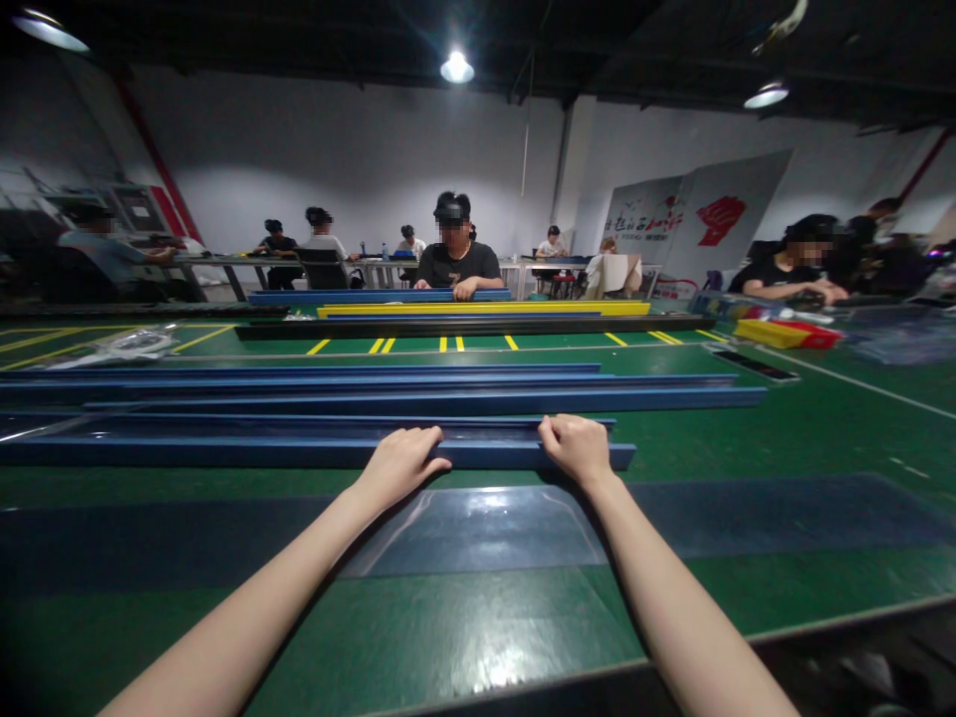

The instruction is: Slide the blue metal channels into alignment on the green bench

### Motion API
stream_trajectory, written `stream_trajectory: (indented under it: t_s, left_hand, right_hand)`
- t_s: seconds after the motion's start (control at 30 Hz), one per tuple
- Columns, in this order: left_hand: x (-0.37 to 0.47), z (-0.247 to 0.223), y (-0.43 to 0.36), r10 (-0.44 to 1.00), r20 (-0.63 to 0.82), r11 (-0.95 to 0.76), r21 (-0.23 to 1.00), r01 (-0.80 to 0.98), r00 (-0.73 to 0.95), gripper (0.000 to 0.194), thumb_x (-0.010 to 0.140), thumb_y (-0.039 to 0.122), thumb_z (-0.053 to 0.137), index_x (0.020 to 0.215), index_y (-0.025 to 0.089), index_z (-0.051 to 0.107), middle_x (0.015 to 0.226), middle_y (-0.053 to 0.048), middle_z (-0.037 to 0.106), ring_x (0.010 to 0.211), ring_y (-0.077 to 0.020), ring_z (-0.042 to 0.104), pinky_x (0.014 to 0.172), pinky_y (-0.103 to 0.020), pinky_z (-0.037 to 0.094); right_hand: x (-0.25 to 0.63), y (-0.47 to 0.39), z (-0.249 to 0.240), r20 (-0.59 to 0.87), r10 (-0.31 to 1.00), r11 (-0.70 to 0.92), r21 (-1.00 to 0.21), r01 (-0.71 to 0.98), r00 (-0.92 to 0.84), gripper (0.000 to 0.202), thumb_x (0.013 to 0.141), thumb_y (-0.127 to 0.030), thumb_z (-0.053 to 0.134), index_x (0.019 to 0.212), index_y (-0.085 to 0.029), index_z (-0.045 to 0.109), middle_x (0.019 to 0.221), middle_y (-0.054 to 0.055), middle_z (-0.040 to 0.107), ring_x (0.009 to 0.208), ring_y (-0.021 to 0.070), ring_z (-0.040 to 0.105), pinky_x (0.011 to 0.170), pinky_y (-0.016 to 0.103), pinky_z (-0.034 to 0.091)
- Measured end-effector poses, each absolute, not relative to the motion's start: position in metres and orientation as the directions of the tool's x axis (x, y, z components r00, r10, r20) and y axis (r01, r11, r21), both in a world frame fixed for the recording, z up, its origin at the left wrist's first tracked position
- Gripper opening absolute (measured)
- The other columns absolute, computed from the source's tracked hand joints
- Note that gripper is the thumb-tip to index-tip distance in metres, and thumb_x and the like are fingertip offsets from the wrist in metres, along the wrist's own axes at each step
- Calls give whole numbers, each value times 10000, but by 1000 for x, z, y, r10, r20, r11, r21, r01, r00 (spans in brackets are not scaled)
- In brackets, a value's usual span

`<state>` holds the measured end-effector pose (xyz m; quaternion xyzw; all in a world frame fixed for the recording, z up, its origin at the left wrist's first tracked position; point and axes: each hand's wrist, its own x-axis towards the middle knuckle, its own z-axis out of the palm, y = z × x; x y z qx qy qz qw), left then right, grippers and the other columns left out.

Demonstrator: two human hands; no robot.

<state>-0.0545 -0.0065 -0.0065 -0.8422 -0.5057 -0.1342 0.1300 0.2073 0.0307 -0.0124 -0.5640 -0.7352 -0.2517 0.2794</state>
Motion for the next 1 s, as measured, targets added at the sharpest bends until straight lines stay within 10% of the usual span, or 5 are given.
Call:
stream_trajectory:
  t_s: [0.57, 1.0]
  left_hand:
    - [-53, -7, -8, 865, 384, -370, 58, 927, 322, 281, 747, 453, 553, 847, 196, 497, 792, -23, 628, 765, -191, 577, 661, -275, 368]
    - [-51, -6, -10, 841, 399, -382, -43, 923, 366, 268, 771, 438, 529, 849, 187, 479, 803, -35, 623, 776, -198, 571, 656, -284, 359]
  right_hand:
    - [204, 27, -8, 631, 749, 212, 61, 975, -203, 444, 830, -335, 337, 492, -166, 570, 556, 44, 615, 492, 106, 492, 478, 242, 180]
    - [152, 2, -2, 518, 625, 569, 210, 795, -584, 245, 823, -390, 459, 763, -169, 546, 747, 43, 586, 712, 143, 493, 619, 240, 293]
